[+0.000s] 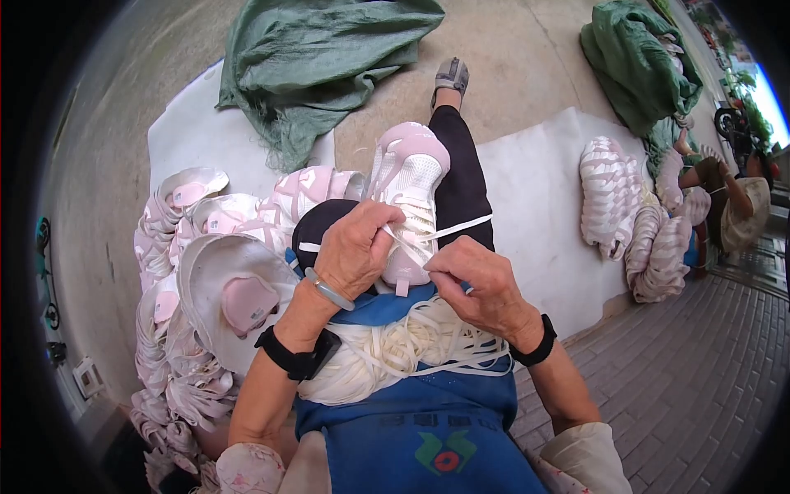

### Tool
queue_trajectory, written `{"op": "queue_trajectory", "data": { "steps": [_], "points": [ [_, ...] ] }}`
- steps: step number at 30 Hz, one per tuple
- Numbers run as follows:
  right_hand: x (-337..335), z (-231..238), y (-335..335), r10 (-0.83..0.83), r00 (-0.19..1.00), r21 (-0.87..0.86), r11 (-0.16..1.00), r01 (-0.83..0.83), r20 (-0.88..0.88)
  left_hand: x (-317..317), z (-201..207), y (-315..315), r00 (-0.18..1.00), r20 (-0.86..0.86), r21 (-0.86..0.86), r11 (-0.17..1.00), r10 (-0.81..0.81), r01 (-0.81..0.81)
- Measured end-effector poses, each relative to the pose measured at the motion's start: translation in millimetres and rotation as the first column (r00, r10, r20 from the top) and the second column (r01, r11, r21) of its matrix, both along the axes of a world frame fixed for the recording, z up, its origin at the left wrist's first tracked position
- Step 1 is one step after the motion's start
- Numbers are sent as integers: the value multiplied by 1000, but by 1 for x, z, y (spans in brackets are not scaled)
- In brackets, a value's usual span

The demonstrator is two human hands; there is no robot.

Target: The recorder is lacing a pink and white sneaker while seated outdoors.

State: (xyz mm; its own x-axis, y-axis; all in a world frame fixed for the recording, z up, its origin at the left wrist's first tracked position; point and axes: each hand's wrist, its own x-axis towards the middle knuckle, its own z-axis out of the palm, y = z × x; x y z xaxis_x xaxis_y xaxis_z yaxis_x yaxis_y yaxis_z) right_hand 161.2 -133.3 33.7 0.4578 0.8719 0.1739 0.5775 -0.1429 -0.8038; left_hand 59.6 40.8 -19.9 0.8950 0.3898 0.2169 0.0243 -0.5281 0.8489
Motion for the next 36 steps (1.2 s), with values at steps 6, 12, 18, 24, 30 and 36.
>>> {"op": "queue_trajectory", "data": {
  "steps": [6,12,18,24,30,36],
  "points": [
    [6,-6,1,-133,985,45,991,129,111,-6,12,17,952,-237,-225,964,-196,142],
    [6,-6,-1,-102,995,29,994,102,-1,-12,6,19,932,-296,-609,793,-209,-15],
    [10,-27,-8,-146,988,-188,973,136,-41,-18,4,18,932,-319,-816,550,-170,-179],
    [17,-42,-6,-100,985,-190,973,127,144,-17,0,18,956,-263,-843,513,-131,-161],
    [54,9,-49,-87,877,-231,948,219,473,-20,-6,13,946,-322,-627,758,-40,-181],
    [72,18,-122,-174,822,-255,898,359,542,-9,6,-11,926,-377,-184,981,-18,-56]
  ]
}}
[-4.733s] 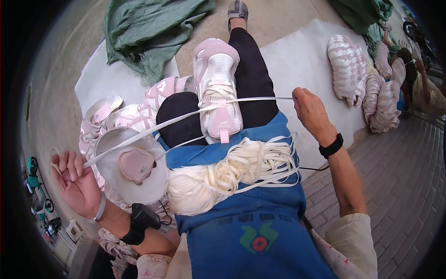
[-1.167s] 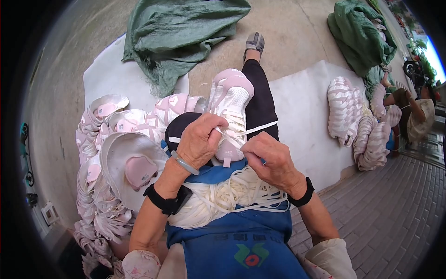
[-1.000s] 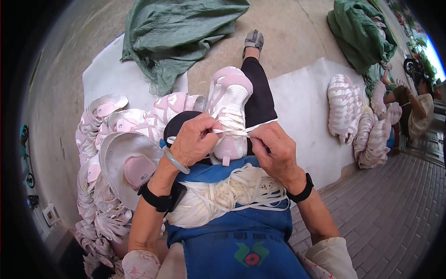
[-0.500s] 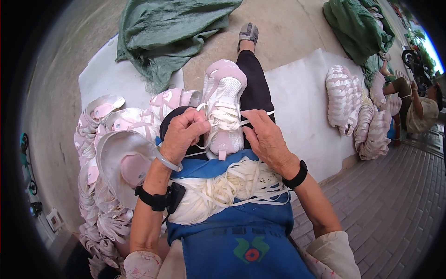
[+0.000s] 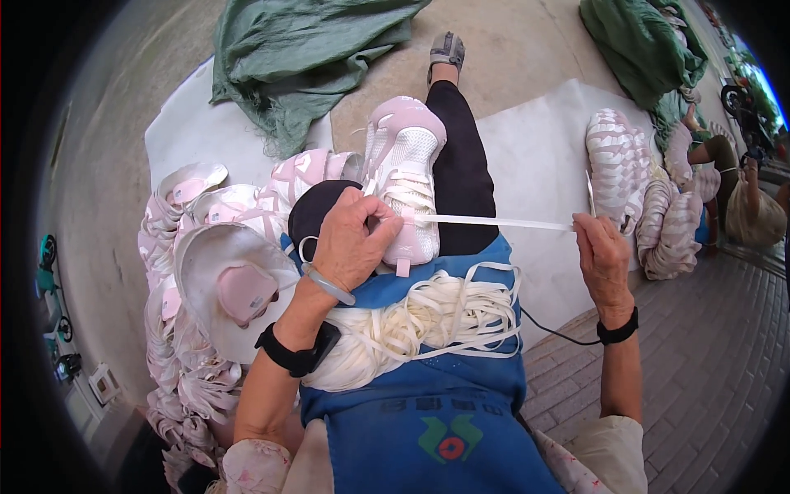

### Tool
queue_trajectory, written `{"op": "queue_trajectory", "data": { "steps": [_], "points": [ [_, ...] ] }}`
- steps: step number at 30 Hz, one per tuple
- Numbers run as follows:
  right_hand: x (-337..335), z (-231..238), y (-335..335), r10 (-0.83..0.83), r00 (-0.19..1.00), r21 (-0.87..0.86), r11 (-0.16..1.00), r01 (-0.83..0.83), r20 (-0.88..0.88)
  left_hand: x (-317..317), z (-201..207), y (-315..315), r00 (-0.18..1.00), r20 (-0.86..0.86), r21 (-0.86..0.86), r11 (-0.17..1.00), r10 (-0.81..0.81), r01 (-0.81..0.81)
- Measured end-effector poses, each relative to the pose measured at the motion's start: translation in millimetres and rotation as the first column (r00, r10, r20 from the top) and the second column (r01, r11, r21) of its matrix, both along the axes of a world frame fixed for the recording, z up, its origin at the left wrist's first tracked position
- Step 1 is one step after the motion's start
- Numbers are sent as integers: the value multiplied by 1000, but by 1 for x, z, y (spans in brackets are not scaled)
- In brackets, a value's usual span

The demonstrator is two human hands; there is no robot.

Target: The recorder is lacing a pink and white sneaker while seated outdoors.

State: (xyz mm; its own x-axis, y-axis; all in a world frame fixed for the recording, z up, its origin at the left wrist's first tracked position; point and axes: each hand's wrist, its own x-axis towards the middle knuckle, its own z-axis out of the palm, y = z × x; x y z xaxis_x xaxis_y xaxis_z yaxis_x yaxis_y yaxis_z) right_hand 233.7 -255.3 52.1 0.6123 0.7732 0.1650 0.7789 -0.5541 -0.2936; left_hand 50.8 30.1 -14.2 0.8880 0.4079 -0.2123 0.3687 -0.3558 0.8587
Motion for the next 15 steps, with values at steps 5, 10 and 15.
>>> {"op": "queue_trajectory", "data": {
  "steps": [5,10,15],
  "points": [
    [1,-69,-39,-104,989,-112,990,91,-110,0,-1,-2,990,129,70,996,54,-63],
    [-20,-58,10,-158,882,52,978,201,-444,-16,9,3,994,-44,75,993,99,-96],
    [-57,-45,83,65,843,194,980,48,-535,-19,10,-2,1000,-28,125,992,7,-3]
  ]
}}
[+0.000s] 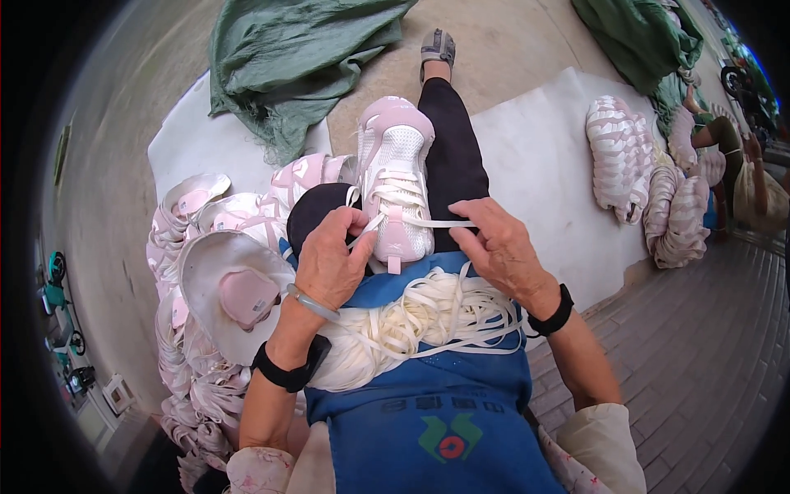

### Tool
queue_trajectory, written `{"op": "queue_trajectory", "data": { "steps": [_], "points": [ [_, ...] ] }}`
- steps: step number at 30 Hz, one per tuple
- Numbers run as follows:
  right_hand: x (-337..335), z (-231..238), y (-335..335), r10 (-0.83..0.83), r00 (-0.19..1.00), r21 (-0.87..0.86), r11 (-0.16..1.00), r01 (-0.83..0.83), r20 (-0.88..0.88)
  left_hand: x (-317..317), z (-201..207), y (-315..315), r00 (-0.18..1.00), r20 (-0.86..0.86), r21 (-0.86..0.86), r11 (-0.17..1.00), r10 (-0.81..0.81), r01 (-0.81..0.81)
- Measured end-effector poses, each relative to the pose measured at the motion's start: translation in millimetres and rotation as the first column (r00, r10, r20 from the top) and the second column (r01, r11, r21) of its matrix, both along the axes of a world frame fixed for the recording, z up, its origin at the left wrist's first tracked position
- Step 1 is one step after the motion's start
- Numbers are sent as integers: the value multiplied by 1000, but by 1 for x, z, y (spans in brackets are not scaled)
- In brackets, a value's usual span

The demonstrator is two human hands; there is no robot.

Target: The recorder is lacing a pink and white sneaker while seated outdoors.

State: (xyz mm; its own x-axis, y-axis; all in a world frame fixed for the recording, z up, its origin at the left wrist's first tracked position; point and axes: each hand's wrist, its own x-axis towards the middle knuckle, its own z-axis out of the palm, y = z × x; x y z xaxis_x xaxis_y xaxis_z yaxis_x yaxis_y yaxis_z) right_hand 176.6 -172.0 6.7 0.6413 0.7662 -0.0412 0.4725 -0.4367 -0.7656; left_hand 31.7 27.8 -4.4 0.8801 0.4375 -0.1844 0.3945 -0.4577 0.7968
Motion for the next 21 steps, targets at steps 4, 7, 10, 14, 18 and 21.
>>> {"op": "queue_trajectory", "data": {
  "steps": [4,7,10,14,18,21],
  "points": [
    [-12,-7,19,111,987,-17,994,-110,113,-1,4,7,999,2,-56,997,-46,46],
    [-11,-12,20,185,970,-86,981,-173,160,-11,13,25,985,88,227,966,-148,125],
    [-5,-18,17,203,956,-98,978,-186,212,-27,50,54,988,-133,166,981,-76,98],
    [0,-19,18,200,956,-92,979,-185,214,-31,37,44,967,-118,206,948,-224,245],
    [-2,-11,20,125,979,-3,992,-126,163,-5,41,31,998,-46,46,998,44,-41],
    [-4,-12,24,101,984,-39,995,-96,149,18,7,18,991,122,132,989,49,-65]
  ]
}}
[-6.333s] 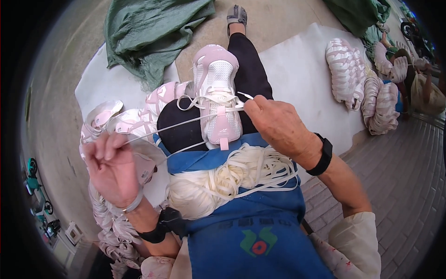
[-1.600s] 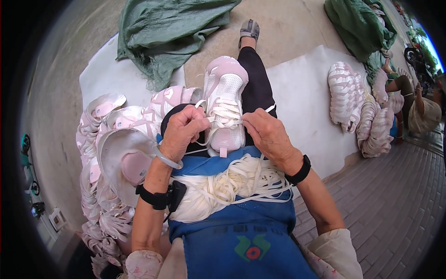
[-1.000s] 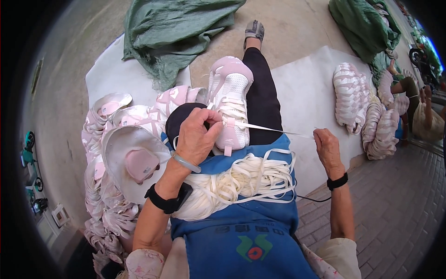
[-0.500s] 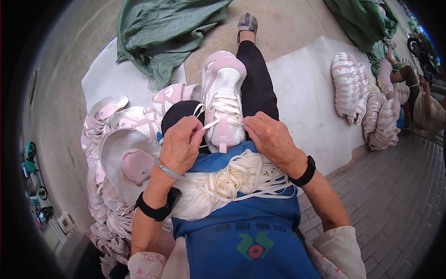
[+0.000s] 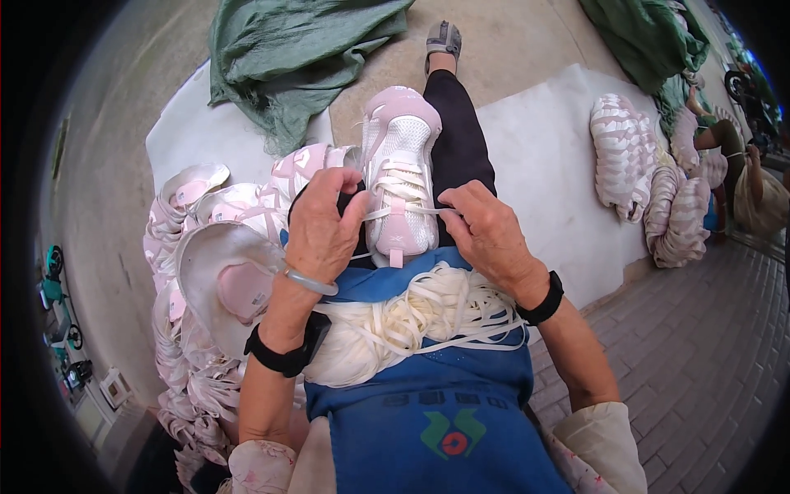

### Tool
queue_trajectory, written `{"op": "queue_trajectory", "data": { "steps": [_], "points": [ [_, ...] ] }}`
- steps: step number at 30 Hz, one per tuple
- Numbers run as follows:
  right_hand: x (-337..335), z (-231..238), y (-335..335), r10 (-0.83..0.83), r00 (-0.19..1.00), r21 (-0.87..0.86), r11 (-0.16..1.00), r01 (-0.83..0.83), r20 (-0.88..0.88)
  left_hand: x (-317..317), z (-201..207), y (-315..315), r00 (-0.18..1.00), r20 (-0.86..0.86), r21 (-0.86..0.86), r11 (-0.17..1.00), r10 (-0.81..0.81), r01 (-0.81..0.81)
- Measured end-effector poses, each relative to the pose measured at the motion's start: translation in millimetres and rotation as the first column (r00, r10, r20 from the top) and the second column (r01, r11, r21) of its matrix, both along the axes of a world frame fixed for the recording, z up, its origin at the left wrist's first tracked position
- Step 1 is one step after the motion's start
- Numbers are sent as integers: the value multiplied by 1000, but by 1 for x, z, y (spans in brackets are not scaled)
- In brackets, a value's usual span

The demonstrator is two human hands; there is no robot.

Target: The recorder is lacing a pink and white sneaker while seated outdoors.

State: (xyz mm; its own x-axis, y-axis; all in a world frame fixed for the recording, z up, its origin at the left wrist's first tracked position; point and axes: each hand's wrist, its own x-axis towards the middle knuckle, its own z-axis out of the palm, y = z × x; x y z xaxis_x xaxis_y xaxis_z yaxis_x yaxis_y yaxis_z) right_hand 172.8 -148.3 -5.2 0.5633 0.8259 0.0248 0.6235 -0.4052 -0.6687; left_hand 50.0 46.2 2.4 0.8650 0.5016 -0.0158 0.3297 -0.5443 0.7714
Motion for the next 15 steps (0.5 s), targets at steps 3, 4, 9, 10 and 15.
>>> {"op": "queue_trajectory", "data": {
  "steps": [3,4,9,10,15],
  "points": [
    [-7,0,4,-21,1000,-26,999,21,-23,9,-14,-8,1000,-6,-48,999,-21,20],
    [-8,-3,5,-12,1000,-16,1000,12,-18,10,-15,-10,1000,-7,-51,998,-27,26],
    [-6,-7,3,-10,999,10,1000,11,-37,13,-16,-12,1000,21,-17,1000,6,-5],
    [-6,-7,4,-3,999,18,1000,4,-34,11,-19,-11,1000,20,-16,1000,4,-4],
    [-5,-11,2,-3,999,15,1000,4,-48,7,-10,1,969,-244,-870,435,33,-233]
  ]
}}
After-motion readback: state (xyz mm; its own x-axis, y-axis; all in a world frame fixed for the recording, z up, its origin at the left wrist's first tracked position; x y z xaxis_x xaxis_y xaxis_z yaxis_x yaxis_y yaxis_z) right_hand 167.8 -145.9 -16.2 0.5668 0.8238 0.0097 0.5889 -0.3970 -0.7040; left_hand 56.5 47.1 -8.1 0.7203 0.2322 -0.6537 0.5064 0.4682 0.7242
